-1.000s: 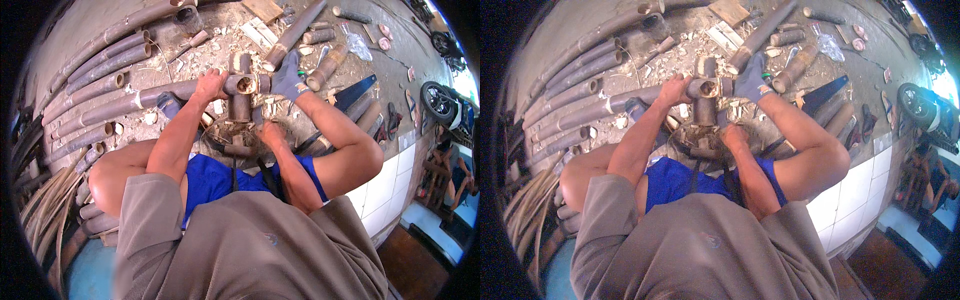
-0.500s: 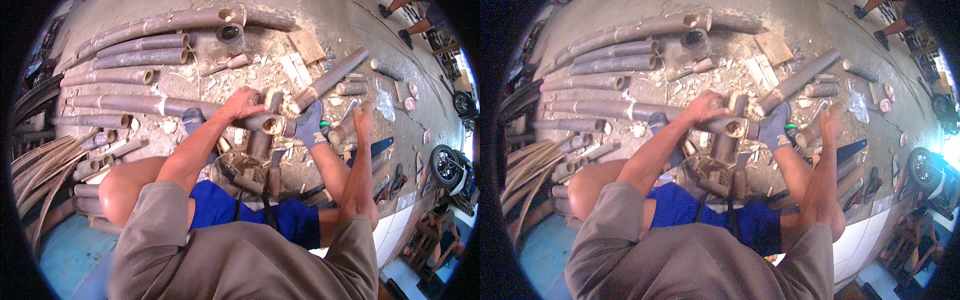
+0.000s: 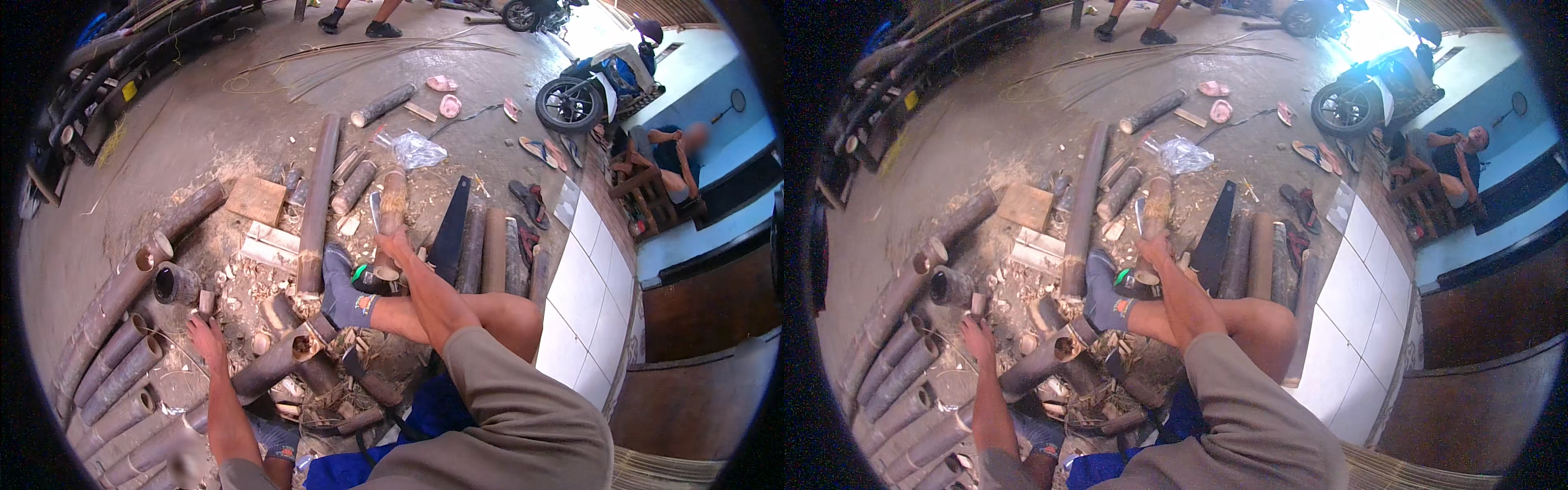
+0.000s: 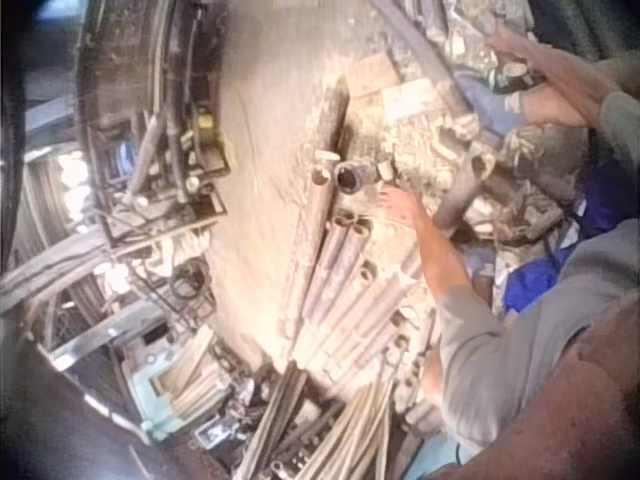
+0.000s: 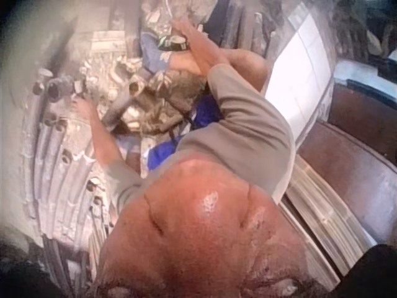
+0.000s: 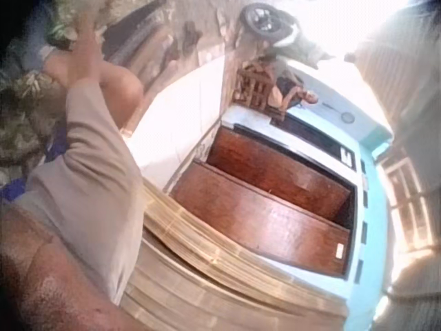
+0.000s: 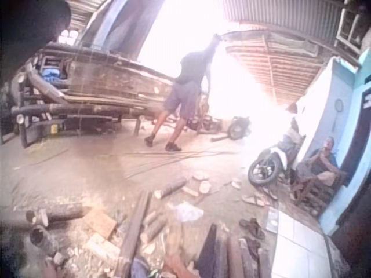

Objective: The person sits on the floor and repeatedly inserts a short bamboo segment into a vertical bamboo pole, then uses a wooden mallet to tap it into place. The person continues this process, occasionally adjusting the pieces by hand.

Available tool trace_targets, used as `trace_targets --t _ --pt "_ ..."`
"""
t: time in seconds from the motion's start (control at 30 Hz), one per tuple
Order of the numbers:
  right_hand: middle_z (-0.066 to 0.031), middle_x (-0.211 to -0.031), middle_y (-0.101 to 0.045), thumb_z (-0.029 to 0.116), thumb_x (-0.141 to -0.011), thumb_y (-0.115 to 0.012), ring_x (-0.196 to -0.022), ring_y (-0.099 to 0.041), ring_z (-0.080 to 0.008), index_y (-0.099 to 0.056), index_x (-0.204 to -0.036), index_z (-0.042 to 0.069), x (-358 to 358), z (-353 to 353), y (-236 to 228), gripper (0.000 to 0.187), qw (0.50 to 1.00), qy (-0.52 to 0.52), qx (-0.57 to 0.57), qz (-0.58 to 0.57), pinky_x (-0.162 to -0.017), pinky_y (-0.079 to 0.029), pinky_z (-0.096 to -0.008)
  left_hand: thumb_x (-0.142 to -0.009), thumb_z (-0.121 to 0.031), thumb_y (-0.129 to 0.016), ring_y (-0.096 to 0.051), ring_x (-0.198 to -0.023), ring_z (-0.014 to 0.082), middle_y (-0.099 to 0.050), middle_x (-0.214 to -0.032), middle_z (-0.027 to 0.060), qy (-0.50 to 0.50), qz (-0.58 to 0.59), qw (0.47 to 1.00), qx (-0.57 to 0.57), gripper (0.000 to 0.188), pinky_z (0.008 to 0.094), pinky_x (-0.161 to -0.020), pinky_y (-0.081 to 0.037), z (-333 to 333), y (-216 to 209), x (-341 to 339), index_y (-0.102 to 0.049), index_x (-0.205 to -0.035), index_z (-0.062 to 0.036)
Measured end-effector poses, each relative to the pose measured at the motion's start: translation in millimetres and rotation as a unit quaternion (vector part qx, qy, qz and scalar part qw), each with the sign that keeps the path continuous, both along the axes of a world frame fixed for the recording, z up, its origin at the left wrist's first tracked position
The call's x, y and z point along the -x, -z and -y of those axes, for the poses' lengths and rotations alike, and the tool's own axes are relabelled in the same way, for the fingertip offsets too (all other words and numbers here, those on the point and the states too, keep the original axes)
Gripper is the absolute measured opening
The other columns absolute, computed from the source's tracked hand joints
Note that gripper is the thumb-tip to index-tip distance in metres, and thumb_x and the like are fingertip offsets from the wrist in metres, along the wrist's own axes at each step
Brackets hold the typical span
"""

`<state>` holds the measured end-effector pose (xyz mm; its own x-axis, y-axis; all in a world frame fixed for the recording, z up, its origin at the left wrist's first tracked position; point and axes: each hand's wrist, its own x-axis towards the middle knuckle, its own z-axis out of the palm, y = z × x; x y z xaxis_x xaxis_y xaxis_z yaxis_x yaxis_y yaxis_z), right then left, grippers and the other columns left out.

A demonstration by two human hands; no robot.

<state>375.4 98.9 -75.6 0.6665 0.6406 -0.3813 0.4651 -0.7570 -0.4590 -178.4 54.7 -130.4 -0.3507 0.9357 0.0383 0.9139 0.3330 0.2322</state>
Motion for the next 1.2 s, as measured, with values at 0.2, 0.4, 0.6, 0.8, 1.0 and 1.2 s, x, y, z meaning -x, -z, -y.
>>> trace_targets --t 0.2,0.4,0.6,0.8,1.0,1.2 --pt "-0.0181 -0.128 -0.065 0.044 -0.090 -0.076 -0.106 -0.067 -0.0330 -0.052 -0.145 0.000 24 6 -68 0.075 0.835 0.133 -0.198 -0.496 -0.091 -0.058 -0.0547 -0.107 -0.038 -0.055 -0.047 -0.138 0.0491 -0.048 -0.150 0.0334 -0.016 0.218 0.951 -0.216 0.068 0.0514 -0.118 -0.034 21 -20 -10 -0.040 -0.153 0.0087" --pt "-0.0126 -0.115 -0.067 0.041 -0.091 -0.075 -0.107 -0.068 -0.0286 -0.058 -0.136 0.002 100 104 -192 0.062 0.811 0.069 -0.433 -0.388 -0.093 -0.058 -0.0467 -0.093 -0.036 -0.079 -0.049 -0.061 0.0046 -0.053 -0.076 -0.0055 -0.090 0.659 0.697 -0.269 0.038 0.0251 -0.050 -0.040 36 -159 -123 -0.060 -0.114 -0.0102" --pt "-0.0168 -0.117 -0.068 0.044 -0.087 -0.075 -0.110 -0.068 -0.0299 -0.059 -0.133 -0.004 86 194 -233 0.068 0.747 0.002 -0.397 -0.534 -0.096 -0.057 -0.0445 -0.088 -0.024 -0.082 -0.057 -0.058 0.0081 -0.066 -0.080 0.0011 -0.047 0.765 0.625 -0.145 0.041 0.0263 -0.051 -0.048 80 -162 -188 -0.061 -0.116 -0.0039" --pt "-0.0185 -0.112 -0.070 0.038 -0.087 -0.072 -0.104 -0.071 -0.0285 -0.057 -0.132 -0.009 66 266 -239 0.067 0.861 -0.151 -0.343 -0.345 -0.092 -0.060 -0.0438 -0.088 -0.031 -0.084 -0.058 -0.067 0.0065 -0.070 -0.091 -0.0004 -0.049 0.760 0.636 -0.121 0.043 0.0254 -0.060 -0.048 93 -140 -199 -0.067 -0.117 -0.0038" --pt "-0.0190 -0.102 -0.069 0.041 -0.073 -0.078 -0.094 -0.069 -0.0293 -0.063 -0.118 -0.008 118 266 -261 0.068 0.877 -0.181 -0.291 -0.337 -0.086 -0.055 -0.0391 -0.089 -0.033 -0.085 -0.066 -0.095 0.0132 -0.074 -0.109 0.0065 -0.045 0.723 0.668 -0.171 0.052 0.0311 -0.084 -0.053 93 -123 -201 -0.066 -0.126 -0.0017" --pt "-0.0176 -0.114 -0.072 0.021 -0.075 -0.084 -0.105 -0.070 -0.0282 -0.057 -0.132 -0.006 114 261 -242 0.068 0.919 -0.176 -0.278 -0.217 -0.100 -0.052 -0.0396 -0.089 -0.032 -0.085 -0.055 -0.065 0.0068 -0.064 -0.080 -0.0019 -0.032 0.737 0.660 -0.142 0.036 0.0252 -0.058 -0.045 90 -143 -190 -0.065 -0.106 -0.0070"
